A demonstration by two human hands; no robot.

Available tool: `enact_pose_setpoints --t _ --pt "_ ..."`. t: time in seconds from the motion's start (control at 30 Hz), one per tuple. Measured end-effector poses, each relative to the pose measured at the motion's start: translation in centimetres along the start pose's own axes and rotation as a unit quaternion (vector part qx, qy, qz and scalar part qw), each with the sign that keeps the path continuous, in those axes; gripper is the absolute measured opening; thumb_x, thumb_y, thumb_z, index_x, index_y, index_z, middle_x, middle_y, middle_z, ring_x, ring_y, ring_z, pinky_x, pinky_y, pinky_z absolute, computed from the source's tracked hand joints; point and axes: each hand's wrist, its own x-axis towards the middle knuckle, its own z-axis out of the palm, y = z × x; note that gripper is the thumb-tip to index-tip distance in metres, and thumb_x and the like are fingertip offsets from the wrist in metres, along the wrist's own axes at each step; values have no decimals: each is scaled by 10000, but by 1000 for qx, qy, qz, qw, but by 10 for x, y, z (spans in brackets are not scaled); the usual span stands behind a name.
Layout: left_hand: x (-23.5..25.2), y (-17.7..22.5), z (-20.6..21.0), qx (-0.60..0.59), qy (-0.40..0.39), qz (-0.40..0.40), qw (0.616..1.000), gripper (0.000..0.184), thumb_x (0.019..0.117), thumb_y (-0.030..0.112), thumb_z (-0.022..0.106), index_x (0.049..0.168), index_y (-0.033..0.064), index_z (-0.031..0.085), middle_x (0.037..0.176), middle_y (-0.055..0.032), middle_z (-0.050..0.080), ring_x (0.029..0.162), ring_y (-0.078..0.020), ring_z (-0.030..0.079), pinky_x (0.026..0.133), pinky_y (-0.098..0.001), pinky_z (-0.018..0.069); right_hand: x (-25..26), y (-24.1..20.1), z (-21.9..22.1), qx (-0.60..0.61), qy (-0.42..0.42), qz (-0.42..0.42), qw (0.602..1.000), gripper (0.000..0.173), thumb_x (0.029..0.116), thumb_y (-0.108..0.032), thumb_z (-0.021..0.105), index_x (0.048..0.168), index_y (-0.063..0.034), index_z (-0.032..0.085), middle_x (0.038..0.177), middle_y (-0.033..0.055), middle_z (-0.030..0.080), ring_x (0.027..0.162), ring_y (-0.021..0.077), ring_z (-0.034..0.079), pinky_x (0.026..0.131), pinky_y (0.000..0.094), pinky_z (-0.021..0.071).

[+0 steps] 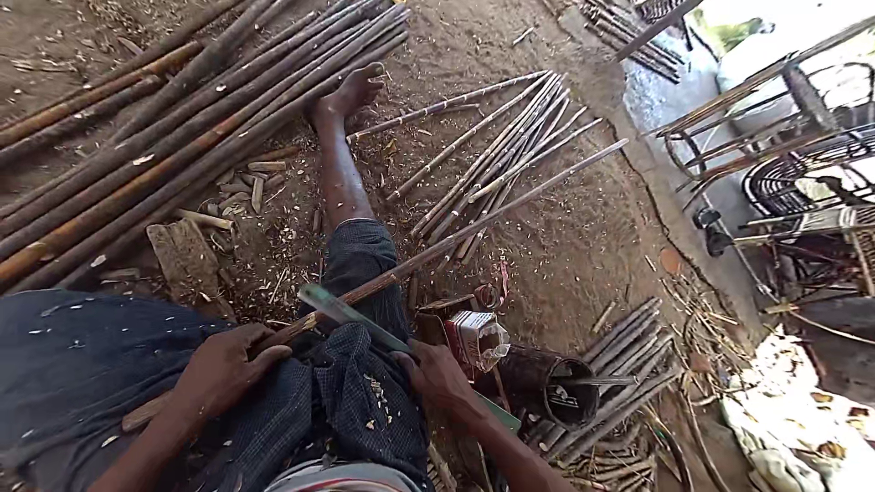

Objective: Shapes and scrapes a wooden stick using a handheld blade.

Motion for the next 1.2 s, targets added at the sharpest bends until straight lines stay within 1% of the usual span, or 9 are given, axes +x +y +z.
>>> enact_pose_setpoints --t 0.17,0.3,0.4,0.53,0.67,0.8,0.93,1.03,1.2 --pt "5 -2 -7 -30 -58 -9 998 299 986 482 623 989 211 749 802 36 687 725 -133 654 690 -448 544 24 30 -9 168 155 84 970 610 1030 -656 432 992 -76 617 616 78 524 467 216 523 451 422 499" --pt "10 -6 -15 -43 -101 -17 994 305 1027 448 569 961 203 740 756 47 672 699 -106 644 684 -408 540 4 13 4 20 50 -11 998 495 1031 -549 513 962 -94 695 725 102 636 697 287 652 669 543 535" --pt "19 -1 -21 -56 -146 -29 987 305 1056 393 542 941 172 719 713 35 644 659 -110 619 677 -384 526 26 31 -5 170 158 73 970 582 1043 -612 451 958 -64 630 612 83 530 474 226 525 458 435 486" --pt "20 -2 -25 -59 -169 -51 983 276 1024 411 602 1019 145 675 741 6 638 663 -135 626 665 -388 545 6 12 10 5 47 -43 998 444 1034 -513 520 952 -107 682 694 89 622 663 287 650 623 548 533" --pt "28 -1 -28 -35 -199 -61 978 369 940 470 707 1059 129 629 752 -20 612 673 -170 609 654 -417 525 26 33 -4 200 148 62 967 588 1042 -639 417 988 -82 597 585 63 486 439 204 479 418 408 461" --pt "31 -7 -28 -67 -215 -61 973 330 976 486 651 1006 158 628 691 4 612 595 -131 602 589 -358 525 10 13 4 18 46 -33 998 472 1037 -533 507 967 -101 683 696 93 627 657 284 651 621 539 536" --pt "37 -10 -29 -102 -234 -51 965 319 1016 466 587 974 152 621 639 17 584 555 -109 573 570 -315 500 27 30 -6 165 151 71 972 607 1034 -651 424 996 -77 617 618 88 525 480 236 527 452 439 487" --pt "37 -12 -32 -136 -246 -57 958 320 1038 442 551 963 141 631 606 6 574 518 -113 559 533 -290 484 14 16 4 9 47 -27 998 484 1035 -555 487 1014 -115 688 729 92 643 686 278 665 642 533 546" --pt "40 -13 -31 -169 -258 -63 949 336 1046 442 529 937 137 622 585 -9 562 466 -123 519 466 -276 439 24 31 -3 161 130 62 976 611 1022 -676 420 1006 -98 618 609 87 512 472 235 518 449 442 477"
